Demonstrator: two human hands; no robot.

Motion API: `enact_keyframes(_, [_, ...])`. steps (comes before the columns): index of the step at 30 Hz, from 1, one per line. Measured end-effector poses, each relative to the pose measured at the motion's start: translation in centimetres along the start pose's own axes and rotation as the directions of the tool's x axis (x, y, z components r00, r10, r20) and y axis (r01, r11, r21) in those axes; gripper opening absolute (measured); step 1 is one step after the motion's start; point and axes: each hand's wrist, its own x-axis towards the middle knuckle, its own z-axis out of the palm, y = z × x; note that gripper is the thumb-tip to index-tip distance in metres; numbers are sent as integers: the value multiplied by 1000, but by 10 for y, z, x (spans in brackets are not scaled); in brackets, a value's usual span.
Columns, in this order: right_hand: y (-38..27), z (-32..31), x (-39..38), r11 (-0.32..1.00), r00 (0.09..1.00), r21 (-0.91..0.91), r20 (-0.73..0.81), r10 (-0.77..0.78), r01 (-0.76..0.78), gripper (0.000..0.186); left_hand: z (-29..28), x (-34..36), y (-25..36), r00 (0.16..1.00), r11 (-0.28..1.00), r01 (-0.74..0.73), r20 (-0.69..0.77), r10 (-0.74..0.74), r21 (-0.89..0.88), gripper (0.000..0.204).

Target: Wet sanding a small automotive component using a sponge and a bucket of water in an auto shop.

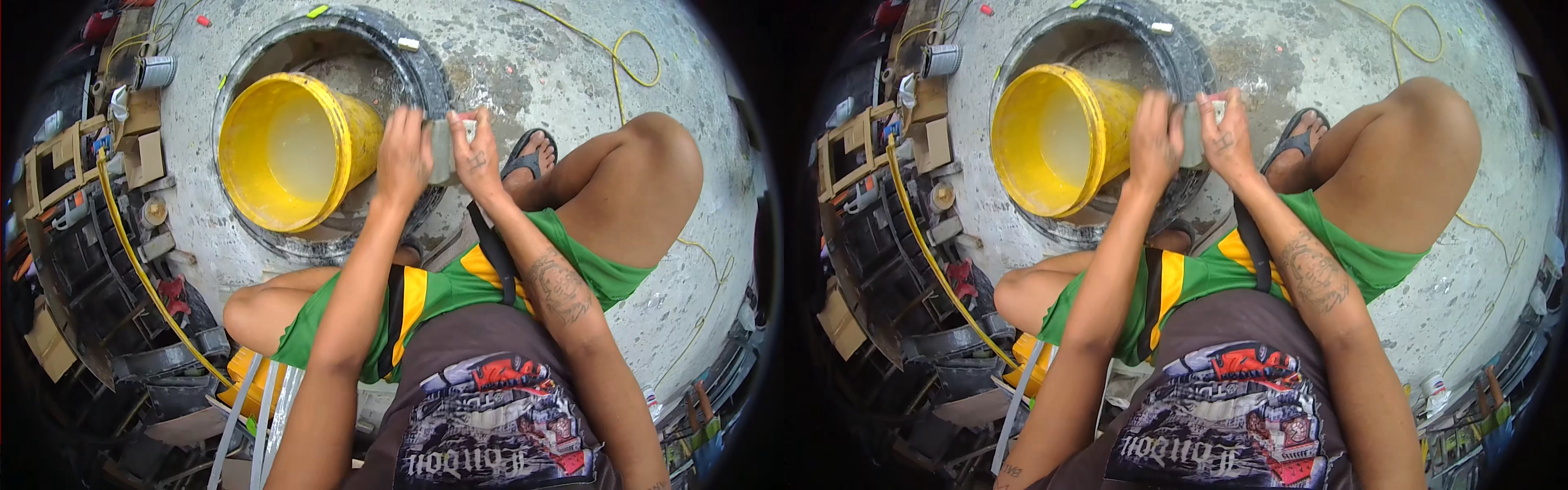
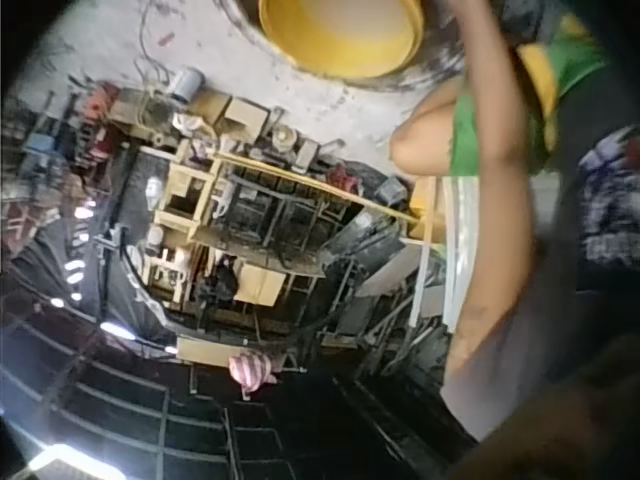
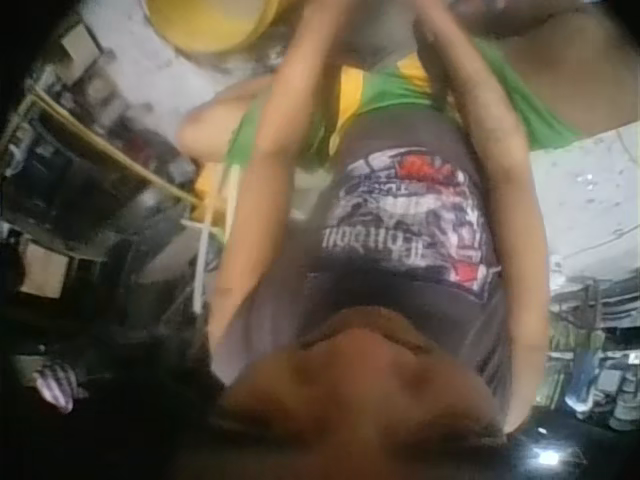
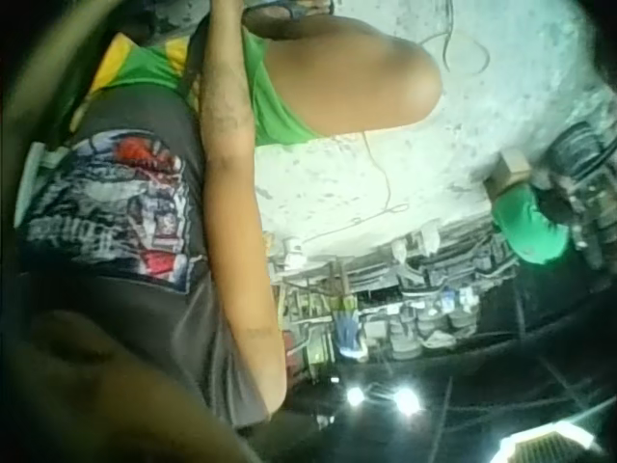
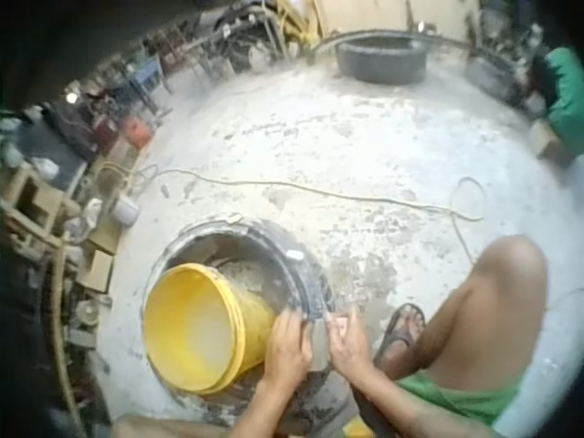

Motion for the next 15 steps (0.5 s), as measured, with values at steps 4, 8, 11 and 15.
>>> enact_keyframes(4, [5,-3,0,999,999,21,-27,-31,32,39,9,-20,9,987,998,-58,-153,55,-17,12])
enact_keyframes(8, [8,-2,0,999,999,-49,-40,-20,18,40,1,-42,16,998,997,21,-60,-25,-75,12])
enact_keyframes(11, [1,-1,-2,1000,1000,-9,-24,-2,2,40,6,8,6,998,1000,4,-70,-6,-31,14])
enact_keyframes(15, [-2,-4,-2,999,1000,47,-13,20,-19,41,6,-32,17,994,998,29,-102,-34,-60,13])
